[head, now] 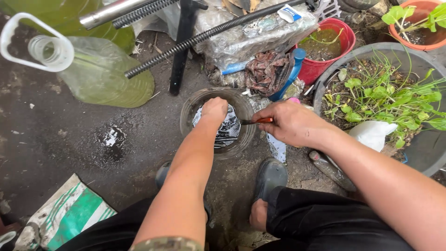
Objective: The person sits on the ground and cleans small metal parts submerged in a bucket of water. They use a brush to scrub the parts and a screwdriver to manipulate them, occasionally picking up and inspecting the items before placing them back into the bucket.
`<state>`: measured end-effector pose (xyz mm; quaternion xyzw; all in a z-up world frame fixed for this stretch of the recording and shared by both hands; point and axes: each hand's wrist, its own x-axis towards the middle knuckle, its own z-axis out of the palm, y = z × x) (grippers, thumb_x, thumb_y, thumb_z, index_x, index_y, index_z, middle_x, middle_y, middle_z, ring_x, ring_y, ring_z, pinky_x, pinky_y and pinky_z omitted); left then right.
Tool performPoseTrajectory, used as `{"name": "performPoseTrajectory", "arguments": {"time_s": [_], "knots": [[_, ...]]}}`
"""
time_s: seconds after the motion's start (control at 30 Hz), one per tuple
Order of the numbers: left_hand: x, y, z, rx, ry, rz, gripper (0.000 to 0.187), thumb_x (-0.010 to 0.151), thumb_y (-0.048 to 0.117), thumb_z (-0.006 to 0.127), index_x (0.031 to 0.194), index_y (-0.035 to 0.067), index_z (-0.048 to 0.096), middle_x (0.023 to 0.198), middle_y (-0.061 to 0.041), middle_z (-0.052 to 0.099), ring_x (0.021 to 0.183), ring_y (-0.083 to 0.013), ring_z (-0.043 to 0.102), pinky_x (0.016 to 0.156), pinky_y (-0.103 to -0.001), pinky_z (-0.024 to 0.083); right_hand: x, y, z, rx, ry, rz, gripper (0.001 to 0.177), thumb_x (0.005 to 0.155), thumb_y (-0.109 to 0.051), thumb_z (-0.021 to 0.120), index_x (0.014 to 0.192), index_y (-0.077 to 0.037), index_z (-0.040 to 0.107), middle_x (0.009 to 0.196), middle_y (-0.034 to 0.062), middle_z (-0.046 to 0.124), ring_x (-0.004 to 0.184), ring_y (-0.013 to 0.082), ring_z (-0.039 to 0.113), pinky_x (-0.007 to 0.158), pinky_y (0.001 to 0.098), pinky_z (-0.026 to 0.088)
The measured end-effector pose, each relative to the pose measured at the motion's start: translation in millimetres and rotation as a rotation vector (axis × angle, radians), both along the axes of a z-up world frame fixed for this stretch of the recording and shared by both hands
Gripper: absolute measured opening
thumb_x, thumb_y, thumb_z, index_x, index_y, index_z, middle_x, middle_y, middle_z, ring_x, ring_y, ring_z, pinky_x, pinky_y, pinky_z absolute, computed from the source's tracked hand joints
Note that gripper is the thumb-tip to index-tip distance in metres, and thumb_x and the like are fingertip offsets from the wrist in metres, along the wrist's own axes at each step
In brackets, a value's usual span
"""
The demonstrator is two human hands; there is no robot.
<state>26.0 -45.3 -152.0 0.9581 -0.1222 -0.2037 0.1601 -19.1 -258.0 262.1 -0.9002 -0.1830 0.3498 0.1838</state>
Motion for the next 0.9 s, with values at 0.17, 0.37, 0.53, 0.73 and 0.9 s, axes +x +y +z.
{"name": "performPoseTrajectory", "arguments": {"time_s": [0.17,0.37,0.53,0.73,0.9], "knots": [[-19.0,-0.2,14.7,0.177,0.133,-0.002,0.022,0.098,0.008,0.067,0.1,0.004,0.089,0.1,-0.018,0.086,0.102,-0.0394,0.084,0.087,-0.057,0.068,-1.1,-14.8,-10.4,0.112,-0.028,0.002,0.025,0.1,-0.023,0.073,0.12,-0.02,0.087,0.102,0.0167,0.085,0.1,0.0427,0.083,0.086,0.0559,0.068],[-36.9,18.9,25.6,0.276,0.068,-0.066,0.023,0.096,0.01,0.066,0.101,0.007,0.089,0.099,-0.015,0.087,0.1,-0.038,0.085,0.085,-0.055,0.068,-3.7,-11.2,-6.8,0.168,-0.032,0.014,0.024,0.1,-0.021,0.072,0.119,-0.02,0.088,0.102,0.0144,0.087,0.099,0.039,0.084,0.087,0.0516,0.069],[-30.1,3.3,43.4,0.312,0.143,-0.071,0.03,0.1,0.01,0.06,0.106,0.01,0.089,0.108,-0.011,0.088,0.109,-0.0331,0.084,0.09,-0.051,0.068,-4.2,-11.2,-3.9,0.174,-0.034,-0.002,0.022,0.1,-0.02,0.073,0.115,-0.017,0.088,0.099,0.0157,0.086,0.096,0.0395,0.085,0.086,0.0511,0.068],[-20.7,-4.2,31.8,0.291,0.07,-0.064,0.018,0.096,0.009,0.071,0.1,0.005,0.088,0.097,-0.017,0.087,0.098,-0.0389,0.085,0.083,-0.055,0.068,-1.9,-12.5,-6.3,0.2,-0.048,0.002,0.02,0.1,-0.02,0.073,0.114,-0.015,0.087,0.097,0.018,0.085,0.095,0.0421,0.084,0.084,0.0537,0.068],[-20.8,-10.9,38.4,0.375,0.165,-0.104,0.03,0.102,0.014,0.06,0.109,0.013,0.089,0.111,-0.007,0.089,0.11,-0.0301,0.084,0.089,-0.053,0.067,-2.1,-9.9,-1.4,0.173,-0.024,0.004,0.021,0.1,-0.018,0.073,0.115,-0.012,0.087,0.1,0.0197,0.086,0.097,0.0422,0.085,0.087,0.0543,0.068]]}}
